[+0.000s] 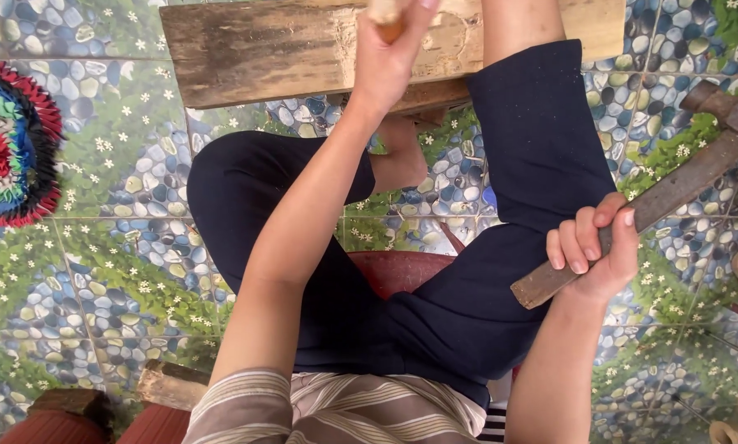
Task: Carving a design into a wooden plank using a hammer and chisel while sitting on the floor.
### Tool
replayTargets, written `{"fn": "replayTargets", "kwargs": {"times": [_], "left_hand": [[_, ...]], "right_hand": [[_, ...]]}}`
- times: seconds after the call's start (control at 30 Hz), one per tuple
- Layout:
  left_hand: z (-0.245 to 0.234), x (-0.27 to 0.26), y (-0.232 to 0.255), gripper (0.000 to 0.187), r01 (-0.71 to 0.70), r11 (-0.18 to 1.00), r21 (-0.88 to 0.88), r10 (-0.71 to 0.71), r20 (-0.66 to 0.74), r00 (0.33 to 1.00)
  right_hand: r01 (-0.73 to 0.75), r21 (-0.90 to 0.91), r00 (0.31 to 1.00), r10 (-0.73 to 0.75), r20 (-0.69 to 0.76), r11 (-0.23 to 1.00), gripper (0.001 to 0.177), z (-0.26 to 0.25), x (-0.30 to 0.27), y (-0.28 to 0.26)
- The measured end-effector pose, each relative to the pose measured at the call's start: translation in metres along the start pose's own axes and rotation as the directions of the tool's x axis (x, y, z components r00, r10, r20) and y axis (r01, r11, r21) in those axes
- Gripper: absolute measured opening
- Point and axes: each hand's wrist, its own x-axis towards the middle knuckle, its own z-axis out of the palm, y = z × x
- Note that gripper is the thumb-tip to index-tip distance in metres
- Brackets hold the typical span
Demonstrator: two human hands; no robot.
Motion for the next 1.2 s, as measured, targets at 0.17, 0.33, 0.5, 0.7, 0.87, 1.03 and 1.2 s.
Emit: {"fn": "replayTargets", "kwargs": {"times": [0.17, 0.33, 0.5, 0.7, 0.87, 1.03, 1.2], "left_hand": [[0.055, -0.006, 0.037, 0.03, -0.093, 0.962, 0.258, 0.02, 0.275, 0.961], [0.075, -0.036, -0.009, 0.038, -0.365, 0.648, 0.669, 0.036, 0.452, 0.891], [0.071, -0.04, -0.016, 0.008, -0.401, 0.564, 0.722, -0.053, 0.516, 0.855], [0.064, -0.042, -0.012, 0.01, -0.411, 0.665, 0.624, -0.011, 0.558, 0.83], [0.064, -0.035, -0.007, 0.014, -0.358, 0.721, 0.594, -0.01, 0.525, 0.851], [0.064, -0.04, -0.023, 0.006, -0.39, 0.666, 0.636, -0.017, 0.536, 0.844], [0.062, -0.035, -0.025, 0.006, -0.351, 0.704, 0.618, -0.044, 0.53, 0.847]], "right_hand": [[0.011, -0.022, 0.999, -0.012, -0.035, 1.0, 0.024, 0.006, -0.002, 0.001], [0.028, -0.18, 0.995, -0.046, -0.094, 0.983, 0.023, 0.028, -0.005, 0.006], [0.047, -0.256, 0.991, -0.077, -0.109, 0.966, 0.011, 0.059, -0.016, 0.024], [0.139, -0.138, 0.989, -0.131, 0.061, 0.981, 0.02, 0.047, -0.016, 0.046], [0.129, -0.152, 0.988, -0.114, 0.105, 0.98, 0.02, 0.048, -0.016, 0.039], [0.144, -0.201, 0.987, -0.126, 0.102, 0.969, 0.019, 0.055, -0.022, 0.037], [0.132, -0.182, 0.989, -0.116, 0.096, 0.974, 0.018, 0.053, -0.027, 0.035]]}}
